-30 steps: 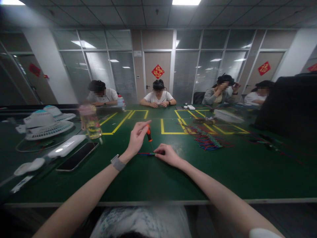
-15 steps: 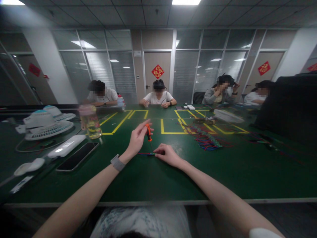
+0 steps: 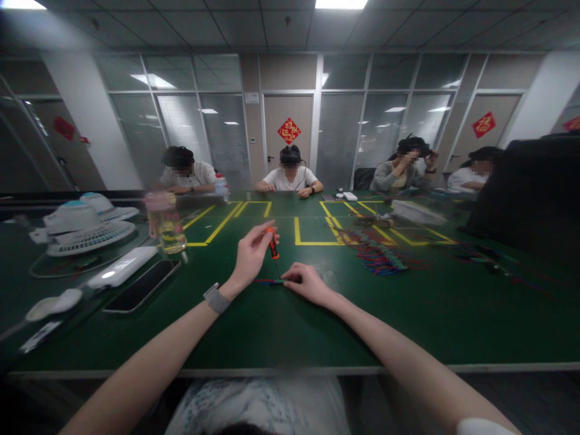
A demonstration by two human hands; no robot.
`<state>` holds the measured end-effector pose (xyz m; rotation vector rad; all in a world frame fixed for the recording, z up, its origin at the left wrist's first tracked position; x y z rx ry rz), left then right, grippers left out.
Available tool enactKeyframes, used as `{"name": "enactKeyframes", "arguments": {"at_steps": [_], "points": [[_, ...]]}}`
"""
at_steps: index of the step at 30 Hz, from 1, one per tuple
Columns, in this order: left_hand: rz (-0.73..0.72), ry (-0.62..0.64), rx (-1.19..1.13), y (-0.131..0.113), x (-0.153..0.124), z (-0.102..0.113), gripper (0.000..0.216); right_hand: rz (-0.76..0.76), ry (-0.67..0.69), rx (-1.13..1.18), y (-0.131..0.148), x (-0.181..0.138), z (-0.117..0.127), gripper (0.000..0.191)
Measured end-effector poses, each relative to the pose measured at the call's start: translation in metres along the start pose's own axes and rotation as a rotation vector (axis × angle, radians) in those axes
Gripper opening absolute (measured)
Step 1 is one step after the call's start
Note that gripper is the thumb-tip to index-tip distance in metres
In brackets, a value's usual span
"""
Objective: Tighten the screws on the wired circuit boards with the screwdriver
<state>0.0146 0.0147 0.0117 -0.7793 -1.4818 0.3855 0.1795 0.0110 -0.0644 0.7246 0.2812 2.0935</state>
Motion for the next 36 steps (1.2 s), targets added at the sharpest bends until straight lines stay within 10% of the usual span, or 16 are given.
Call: {"name": "enactKeyframes", "arguments": {"at_steps": [36], "points": [[-0.007,0.03,0.081,-0.001,-0.0005,-0.0017,0.031,-0.004,0.007,-0.007,0.0007,-0.0001,-0.0001,0.017]]}}
Point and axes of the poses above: each hand's wrist, its own x-axis towards the middle knuckle, its own z-axis out of the back of the hand, y = z × x, the point moved 2 cm from there along x, towards the middle knuckle, and after that the axes turned 13 degrees about -x, right-handed, at the moved point
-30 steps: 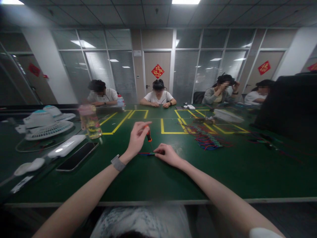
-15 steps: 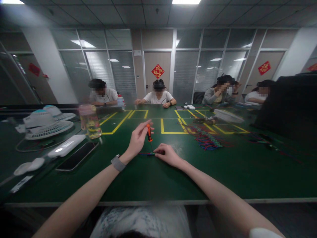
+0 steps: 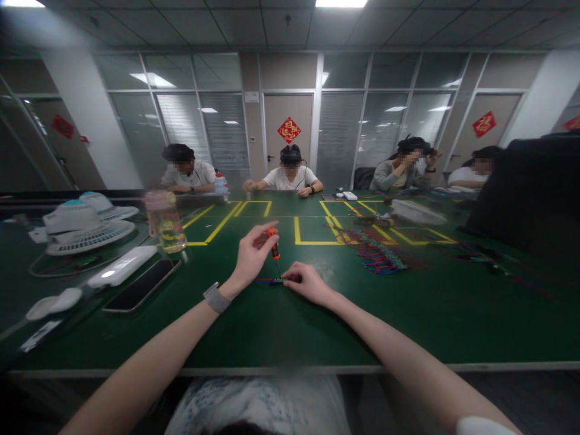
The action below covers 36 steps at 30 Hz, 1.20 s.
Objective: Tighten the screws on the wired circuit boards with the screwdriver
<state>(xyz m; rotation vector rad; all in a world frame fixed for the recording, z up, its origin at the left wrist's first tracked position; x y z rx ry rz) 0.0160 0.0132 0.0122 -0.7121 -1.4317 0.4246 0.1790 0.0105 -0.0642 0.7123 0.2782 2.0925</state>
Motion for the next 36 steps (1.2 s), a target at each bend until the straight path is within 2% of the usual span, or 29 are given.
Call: {"name": "enactKeyframes", "arguments": {"at_steps": [4,8,10,15,17,23,29,34,36], "points": [[-0.058,0.005,0.107,-0.0033,0.0008,0.0012,0.028,0.0,-0.007,-0.005,-0.0004,0.0,0.0,0.016],[0.063,0.067,-0.099,0.0008,0.0019,-0.0011,0.037,0.007,-0.002,-0.008,-0.001,0.0001,-0.0003,0.016],[0.091,0.047,-0.119,0.002,0.0016,-0.0011,0.037,0.015,-0.004,-0.016,-0.0011,0.0001,-0.0003,0.016],[-0.05,-0.068,0.149,-0.0014,0.001,0.0038,0.027,0.011,0.0,-0.007,-0.0016,0.0,-0.0002,0.016],[-0.056,-0.073,0.173,-0.0009,0.0014,0.0046,0.026,0.008,-0.001,-0.002,-0.0012,0.0,0.0001,0.017],[0.076,-0.02,-0.121,0.004,0.0019,0.0012,0.034,0.002,-0.001,-0.001,0.0,0.0001,0.0003,0.017],[-0.075,-0.119,0.151,-0.0012,0.0015,0.0064,0.025,-0.002,-0.006,0.005,-0.0008,-0.0002,-0.0002,0.016],[0.08,-0.024,-0.141,0.0041,0.0025,0.0021,0.035,-0.005,0.001,0.003,0.0005,-0.0007,0.0009,0.016],[0.093,-0.033,-0.143,0.0034,0.0021,0.0013,0.034,0.0,0.003,0.004,0.0009,-0.0006,0.0011,0.016]]}}
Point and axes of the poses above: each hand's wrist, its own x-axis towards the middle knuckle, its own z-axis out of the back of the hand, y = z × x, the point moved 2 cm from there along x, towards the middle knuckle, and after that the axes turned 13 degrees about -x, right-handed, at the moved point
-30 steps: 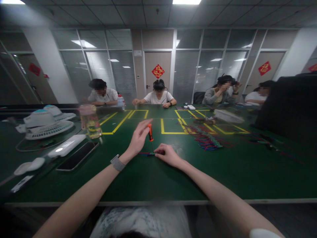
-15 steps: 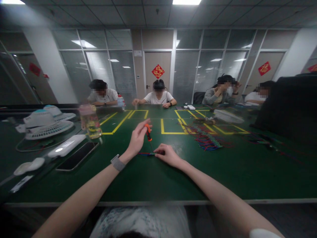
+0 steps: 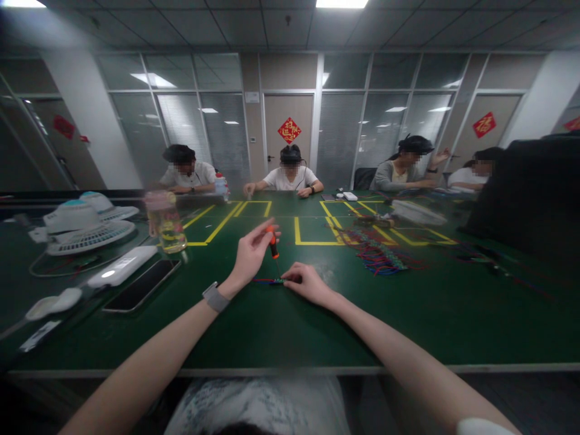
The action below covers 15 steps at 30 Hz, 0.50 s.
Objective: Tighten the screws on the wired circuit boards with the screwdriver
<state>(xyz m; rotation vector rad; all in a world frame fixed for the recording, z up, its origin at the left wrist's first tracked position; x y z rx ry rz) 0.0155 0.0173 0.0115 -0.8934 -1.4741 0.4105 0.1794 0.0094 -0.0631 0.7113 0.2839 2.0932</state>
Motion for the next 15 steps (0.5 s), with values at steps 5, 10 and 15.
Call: {"name": "enactKeyframes", "arguments": {"at_steps": [5,10,15], "points": [[-0.157,-0.074,0.273,-0.0057,-0.001,0.0031,0.023,0.008,-0.008,-0.016,-0.0016,0.0006,-0.0011,0.015],[-0.049,0.022,0.048,0.0012,-0.0005,0.0005,0.034,0.007,-0.008,-0.004,-0.0019,0.0006,-0.001,0.015],[-0.034,-0.012,0.055,0.0005,-0.0026,-0.0002,0.033,0.007,-0.004,-0.003,-0.0002,0.0002,0.0,0.016]]}}
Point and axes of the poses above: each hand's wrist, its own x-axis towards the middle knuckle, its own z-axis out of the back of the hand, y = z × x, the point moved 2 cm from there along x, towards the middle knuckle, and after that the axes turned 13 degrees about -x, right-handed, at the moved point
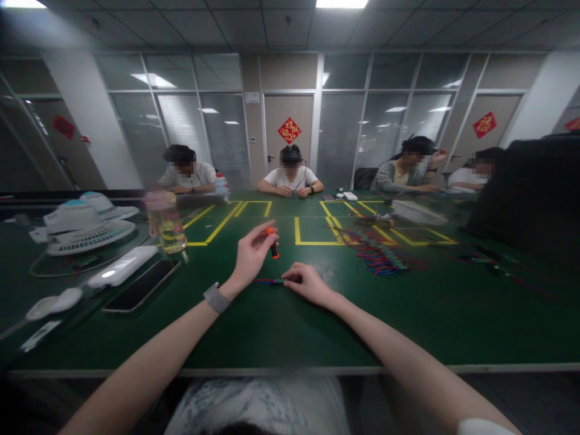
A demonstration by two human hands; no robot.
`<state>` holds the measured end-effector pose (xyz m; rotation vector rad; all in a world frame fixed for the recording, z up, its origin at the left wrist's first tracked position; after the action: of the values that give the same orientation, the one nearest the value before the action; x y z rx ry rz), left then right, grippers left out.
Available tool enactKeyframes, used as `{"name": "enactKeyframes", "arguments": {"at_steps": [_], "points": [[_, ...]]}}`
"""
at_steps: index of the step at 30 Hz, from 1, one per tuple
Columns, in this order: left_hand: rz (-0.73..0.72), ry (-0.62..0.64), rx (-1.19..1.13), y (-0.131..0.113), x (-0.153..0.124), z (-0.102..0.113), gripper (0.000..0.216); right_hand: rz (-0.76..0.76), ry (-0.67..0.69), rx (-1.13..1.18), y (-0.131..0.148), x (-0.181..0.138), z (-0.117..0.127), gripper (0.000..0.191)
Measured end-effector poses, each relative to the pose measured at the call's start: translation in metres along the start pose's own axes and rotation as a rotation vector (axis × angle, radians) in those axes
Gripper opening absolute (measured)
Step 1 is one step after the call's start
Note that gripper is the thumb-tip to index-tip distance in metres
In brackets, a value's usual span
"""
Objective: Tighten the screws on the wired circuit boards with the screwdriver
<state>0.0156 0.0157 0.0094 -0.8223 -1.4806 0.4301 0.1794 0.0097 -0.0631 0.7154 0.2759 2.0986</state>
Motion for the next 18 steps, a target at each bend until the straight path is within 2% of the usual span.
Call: {"name": "enactKeyframes", "arguments": {"at_steps": [4,11,16,18], "points": [[-0.102,-0.049,0.191,-0.0045,0.0008,0.0038,0.026,-0.013,-0.008,0.004,-0.0009,0.0,-0.0008,0.016],[0.018,0.01,-0.022,-0.0005,0.0018,-0.0003,0.035,-0.002,-0.002,0.013,-0.0008,0.0,-0.0008,0.016],[-0.116,-0.049,0.226,-0.007,0.0002,0.0031,0.029,-0.014,0.0,0.001,-0.0007,0.0001,-0.0009,0.016],[-0.127,-0.038,0.228,-0.0064,0.0001,0.0037,0.029,-0.015,0.007,-0.004,-0.0006,0.0001,-0.0009,0.016]]}}
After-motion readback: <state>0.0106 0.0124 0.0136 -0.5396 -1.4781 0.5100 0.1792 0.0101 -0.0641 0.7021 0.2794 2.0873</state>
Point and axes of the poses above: each hand's wrist, its own x-axis towards the middle knuckle, its own z-axis out of the back of the hand, y = z × x, the point moved 2 cm from there along x, towards the middle knuckle, and after that the axes turned 13 degrees about -x, right-handed, at the moved point
